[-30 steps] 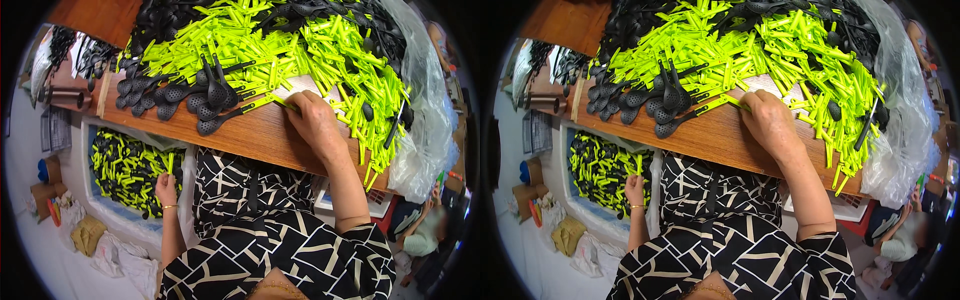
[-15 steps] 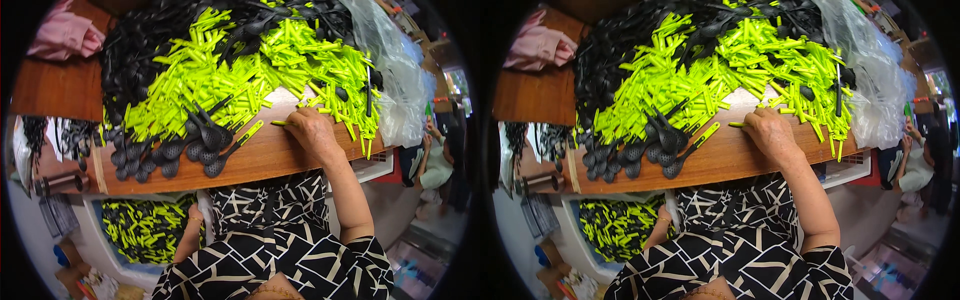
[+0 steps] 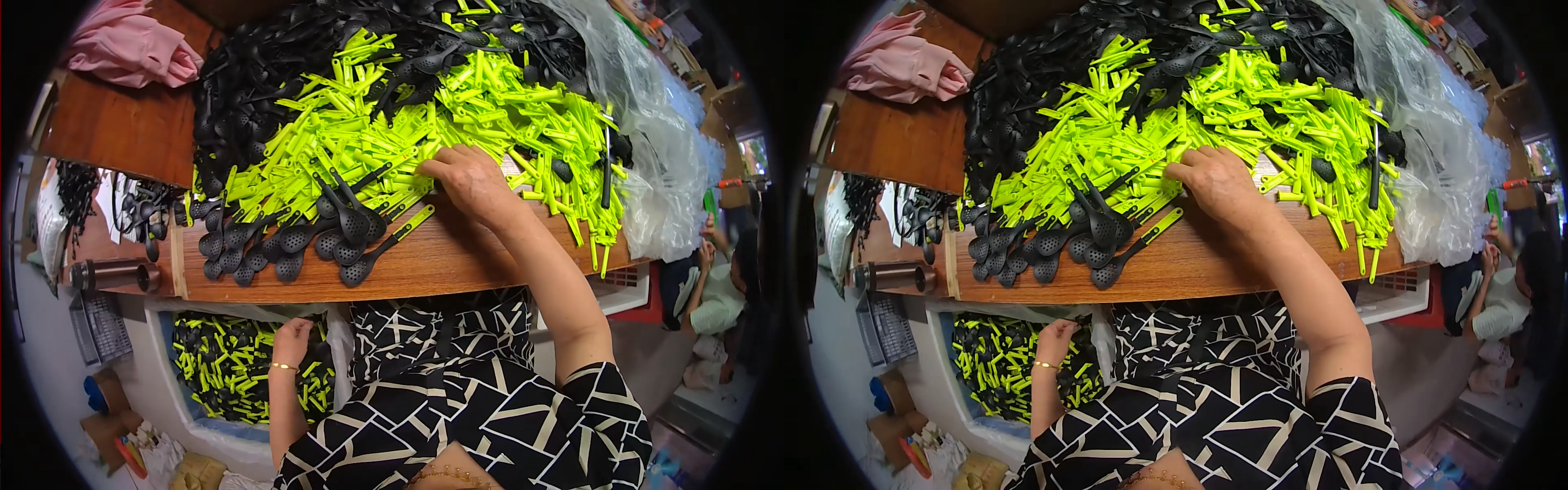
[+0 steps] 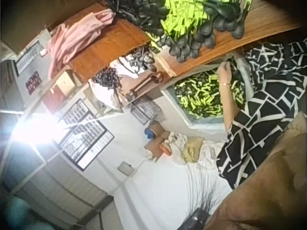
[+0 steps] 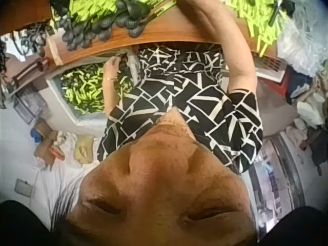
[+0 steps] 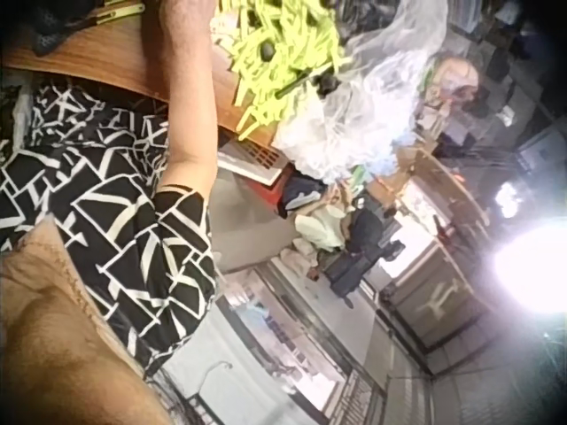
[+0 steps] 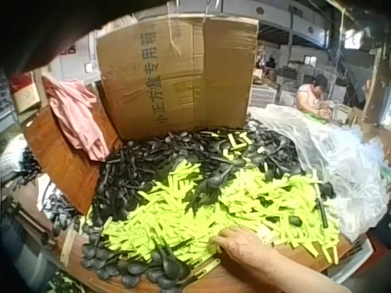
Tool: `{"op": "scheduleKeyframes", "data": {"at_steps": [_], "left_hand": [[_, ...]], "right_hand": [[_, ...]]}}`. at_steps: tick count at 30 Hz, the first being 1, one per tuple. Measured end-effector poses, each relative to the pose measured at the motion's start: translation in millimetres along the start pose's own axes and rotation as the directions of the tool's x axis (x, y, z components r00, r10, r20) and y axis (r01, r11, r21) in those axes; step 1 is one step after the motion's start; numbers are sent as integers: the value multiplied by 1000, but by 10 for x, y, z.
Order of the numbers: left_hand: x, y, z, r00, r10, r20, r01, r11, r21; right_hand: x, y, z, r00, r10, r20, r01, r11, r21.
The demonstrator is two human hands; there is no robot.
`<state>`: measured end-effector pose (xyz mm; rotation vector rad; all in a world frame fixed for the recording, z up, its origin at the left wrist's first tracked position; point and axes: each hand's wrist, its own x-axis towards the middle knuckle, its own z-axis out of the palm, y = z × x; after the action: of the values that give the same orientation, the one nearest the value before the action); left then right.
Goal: The person assembles kitchen utensils by inserting black plastic heads into neon green plastic handles. They pick up a handle and a head, align them, and press them together to form a complete utensil. The process is repeated continuously with items from piles on the table.
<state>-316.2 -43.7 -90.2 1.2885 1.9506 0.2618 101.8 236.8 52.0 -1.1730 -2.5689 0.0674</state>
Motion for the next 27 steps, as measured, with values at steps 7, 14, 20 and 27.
{"op": "scheduleKeyframes", "data": {"at_steps": [7,14,20,27], "left_hand": [[-220,1066,-671,983,107,147,-65,962,-266],[-68,2948,-1029,896,337,289,-241,916,-319],[495,3935,-678,791,611,13,-603,783,-151],[1904,4727,-313,338,851,-402,-782,491,383]], "right_hand": [[-477,254,149,981,-48,-189,75,987,141],[-737,372,161,963,30,-267,48,959,280],[-824,375,-63,955,142,-259,-1,878,479],[-1427,244,-202,986,69,-154,-9,933,359]]}}
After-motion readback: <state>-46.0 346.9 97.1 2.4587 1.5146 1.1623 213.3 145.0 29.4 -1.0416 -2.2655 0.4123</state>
